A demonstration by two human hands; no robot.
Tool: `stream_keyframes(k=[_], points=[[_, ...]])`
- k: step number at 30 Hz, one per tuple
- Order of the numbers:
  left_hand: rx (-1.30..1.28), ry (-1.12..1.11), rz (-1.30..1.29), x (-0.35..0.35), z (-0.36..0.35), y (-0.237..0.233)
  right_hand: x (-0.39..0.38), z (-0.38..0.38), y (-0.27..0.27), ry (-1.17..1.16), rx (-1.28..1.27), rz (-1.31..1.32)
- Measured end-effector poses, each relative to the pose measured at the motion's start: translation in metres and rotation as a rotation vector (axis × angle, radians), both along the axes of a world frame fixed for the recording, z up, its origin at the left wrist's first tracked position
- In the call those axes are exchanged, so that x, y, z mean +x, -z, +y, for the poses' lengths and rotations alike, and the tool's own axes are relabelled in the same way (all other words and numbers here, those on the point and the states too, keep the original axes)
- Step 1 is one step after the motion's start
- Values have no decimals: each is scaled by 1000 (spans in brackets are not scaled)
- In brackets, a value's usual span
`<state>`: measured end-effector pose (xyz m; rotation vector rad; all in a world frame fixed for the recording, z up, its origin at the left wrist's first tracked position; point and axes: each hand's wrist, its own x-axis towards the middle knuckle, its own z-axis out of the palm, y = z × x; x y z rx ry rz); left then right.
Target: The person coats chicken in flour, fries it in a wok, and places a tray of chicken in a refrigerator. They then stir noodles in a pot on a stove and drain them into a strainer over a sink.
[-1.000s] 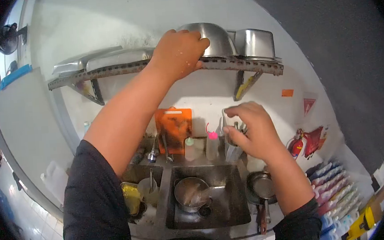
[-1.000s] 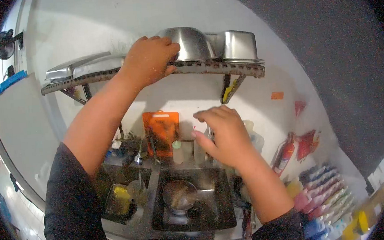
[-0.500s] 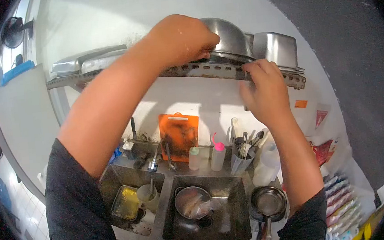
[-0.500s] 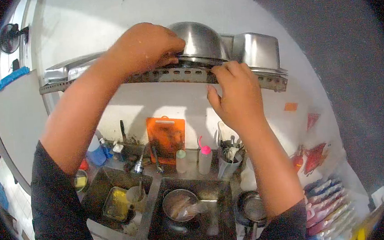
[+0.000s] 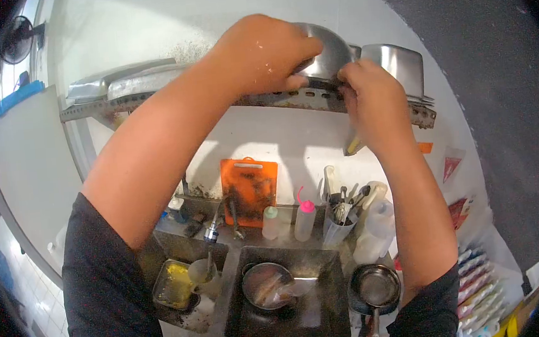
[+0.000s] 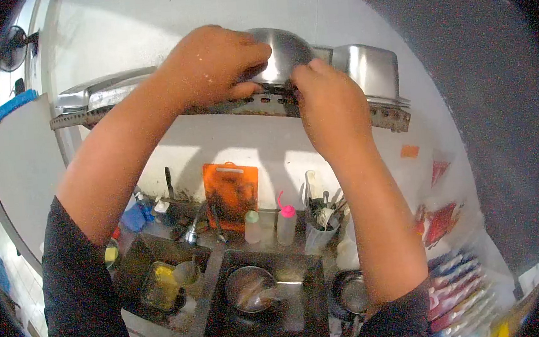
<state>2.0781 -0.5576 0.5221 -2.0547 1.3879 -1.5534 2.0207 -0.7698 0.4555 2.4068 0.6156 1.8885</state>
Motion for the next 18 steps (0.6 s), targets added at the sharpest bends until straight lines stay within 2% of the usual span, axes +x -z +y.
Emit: stream_keyframes(k=[2,3,5,9,12,18], points=[[37,-65,-188,4,-2,-7,7,4,-6,-4,45,-37],[36,-65,-186,5,-3,-8,9,6,-9,-3,44,-35],[27,-167,-329,6,-5,-11,12,8,-14,-103,44,-173],[-59,-191,-266,9,-4,-17,-3,-1,-9,-131,119,-165],[-97,-155,-267,16,1,-19,-2,-12,3,-63,64,-43],[-177,-283,-229,24,3,-21,10,16,2,41,-9,115]])
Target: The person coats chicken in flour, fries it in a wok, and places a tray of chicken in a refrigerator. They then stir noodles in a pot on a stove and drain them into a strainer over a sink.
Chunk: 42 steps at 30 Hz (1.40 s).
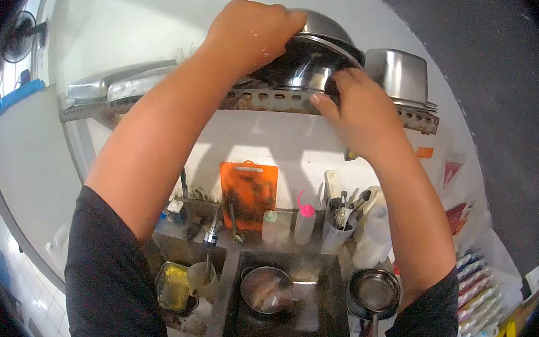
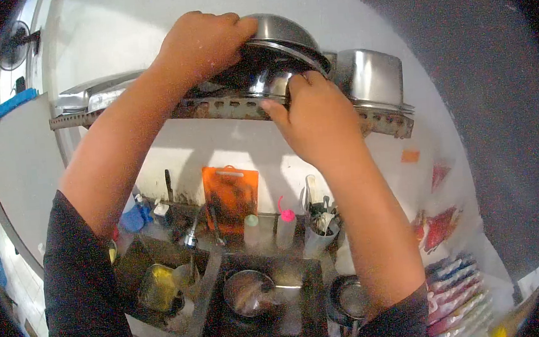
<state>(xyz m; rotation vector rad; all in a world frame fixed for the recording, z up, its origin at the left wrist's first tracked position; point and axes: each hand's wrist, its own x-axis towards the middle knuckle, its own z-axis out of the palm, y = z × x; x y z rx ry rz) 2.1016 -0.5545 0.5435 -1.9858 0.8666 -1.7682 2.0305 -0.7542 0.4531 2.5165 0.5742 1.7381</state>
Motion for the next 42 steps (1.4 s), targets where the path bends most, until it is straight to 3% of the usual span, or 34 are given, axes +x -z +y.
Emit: stream_keyframes(k=[2,5,12,17,20,21,25,27,38,42], points=[[-70,38,-87,9,0,1,-9,19,-15,193,208,218],[-126,-9,-55,14,-3,-1,-6,26,-37,348,321,407],[-224,1,-35,21,-17,-11,58,36,-65,386,258,424],[-260,-11,-3,20,-22,-11,86,41,-82,439,334,681],[-259,-26,19,13,-28,-9,102,36,-76,457,261,508],[-260,-24,14,13,-29,-10,94,39,-75,440,398,597],[-269,-12,26,15,-25,-12,77,47,-83,478,456,572],[-273,-10,38,16,-22,-15,66,52,-90,476,331,568],[-314,0,113,18,-2,-20,32,73,-89,325,154,515],[-314,8,111,23,-3,-20,17,76,-66,239,155,268]])
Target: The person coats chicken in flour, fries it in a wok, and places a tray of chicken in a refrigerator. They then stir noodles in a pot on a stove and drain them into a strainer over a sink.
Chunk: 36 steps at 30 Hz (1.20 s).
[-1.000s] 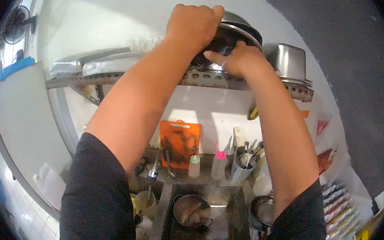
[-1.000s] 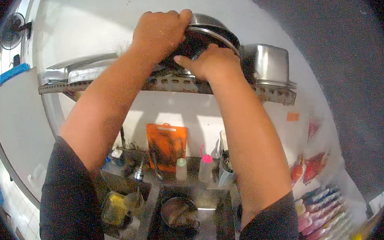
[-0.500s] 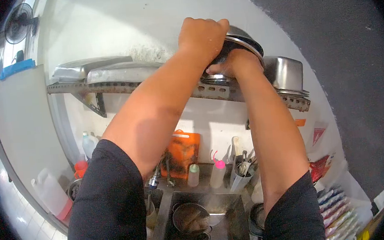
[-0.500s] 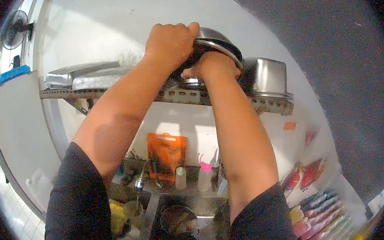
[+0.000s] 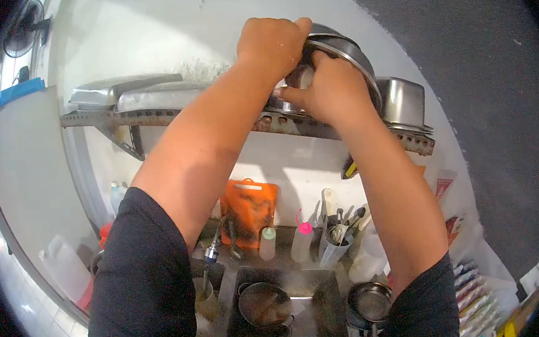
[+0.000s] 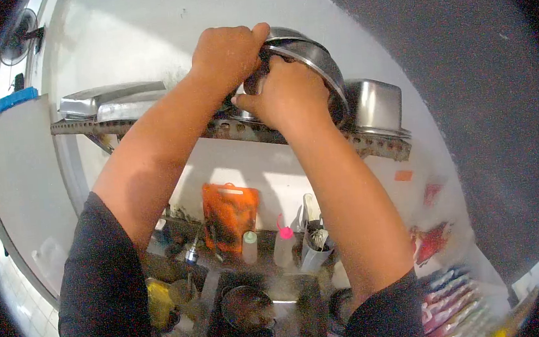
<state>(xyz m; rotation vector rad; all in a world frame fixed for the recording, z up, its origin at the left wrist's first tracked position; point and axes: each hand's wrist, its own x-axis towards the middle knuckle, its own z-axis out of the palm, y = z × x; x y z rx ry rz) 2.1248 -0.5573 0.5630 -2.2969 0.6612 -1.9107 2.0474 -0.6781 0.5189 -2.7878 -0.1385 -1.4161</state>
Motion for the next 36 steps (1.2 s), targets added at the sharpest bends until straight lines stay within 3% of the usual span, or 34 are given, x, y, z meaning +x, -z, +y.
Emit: stream_keyframes(k=[4,8,16,20,22,26,29,31,35,36], points=[[36,5,-1,0,0,0,5,-6,13,-83,28,-192],[48,-54,51,-13,-1,0,-1,-15,22,-139,96,-212],[75,-55,100,-19,2,0,-26,-54,26,-390,-153,-202],[59,9,23,-6,3,2,-44,-42,37,-178,-325,-218],[73,24,29,-5,5,2,-37,-44,43,-79,-552,-357],[90,42,17,-5,8,4,-42,-49,48,-55,-477,-390],[91,63,10,-4,8,5,-52,-59,50,-102,-350,-542],[85,46,14,-3,8,5,-58,-72,52,-307,-226,-752],[121,15,-7,-9,10,17,-86,-100,62,-307,-245,-954],[124,15,-6,-14,12,24,-100,-104,75,-281,-75,-982]])
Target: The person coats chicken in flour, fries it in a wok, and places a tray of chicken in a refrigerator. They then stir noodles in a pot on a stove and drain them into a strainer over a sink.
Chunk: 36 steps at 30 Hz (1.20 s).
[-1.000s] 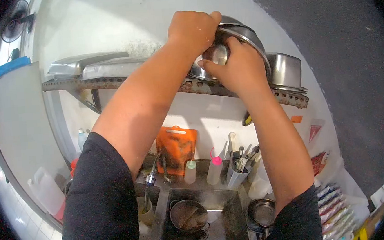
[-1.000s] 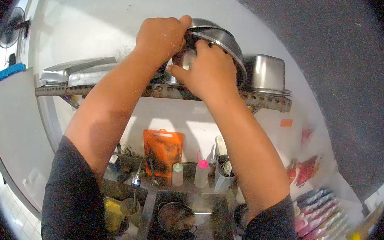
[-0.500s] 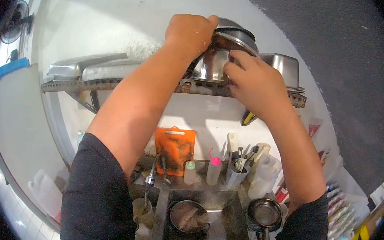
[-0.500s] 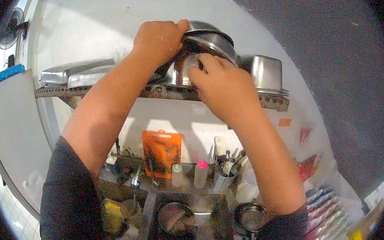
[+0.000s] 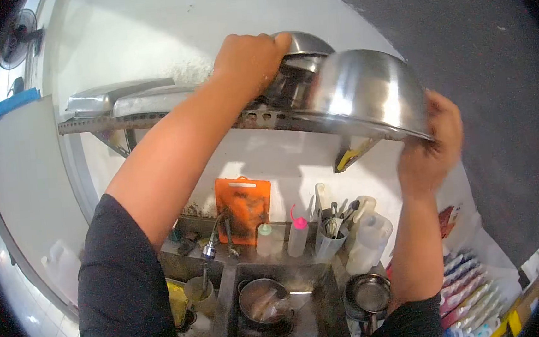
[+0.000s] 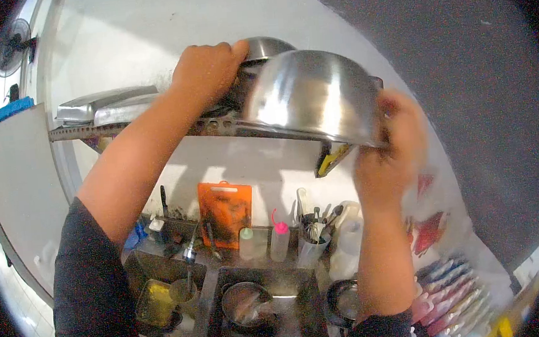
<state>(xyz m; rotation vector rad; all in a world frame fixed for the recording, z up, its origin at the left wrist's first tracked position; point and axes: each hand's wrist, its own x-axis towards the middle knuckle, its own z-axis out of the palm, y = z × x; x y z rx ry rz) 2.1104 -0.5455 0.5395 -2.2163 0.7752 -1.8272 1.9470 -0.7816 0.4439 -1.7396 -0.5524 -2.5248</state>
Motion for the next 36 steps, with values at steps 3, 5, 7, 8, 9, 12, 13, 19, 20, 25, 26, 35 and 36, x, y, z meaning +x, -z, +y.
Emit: stream_keyframes(k=[3,5,7,8,9,12,13,19,20,25,26,35,36], points=[[22,-41,-6,-15,4,18,-20,-28,44,-317,404,-38],[82,-86,36,-21,8,29,-51,-51,90,-466,477,249],[95,-107,80,-30,11,35,-59,-60,139,-572,657,226],[110,-128,124,-34,13,35,-66,-75,172,-453,627,364],[113,-128,127,-40,16,33,-78,-59,182,-1087,841,493],[148,-130,200,-53,24,30,-91,-42,234,-347,504,717],[163,-120,200,-53,26,30,-95,-36,246,-359,471,805],[145,-44,276,-93,33,63,-90,-17,332,-165,530,1093],[99,3,319,-106,33,77,-92,-10,337,-144,530,1098],[130,205,242,-118,26,129,-100,14,368,-205,667,1267],[110,146,234,-117,22,135,-102,18,375,-194,699,1279],[-187,793,2289,-142,34,376,-120,41,385,-412,591,1595],[-168,783,2300,-137,42,413,-121,41,388,-413,613,1592]])
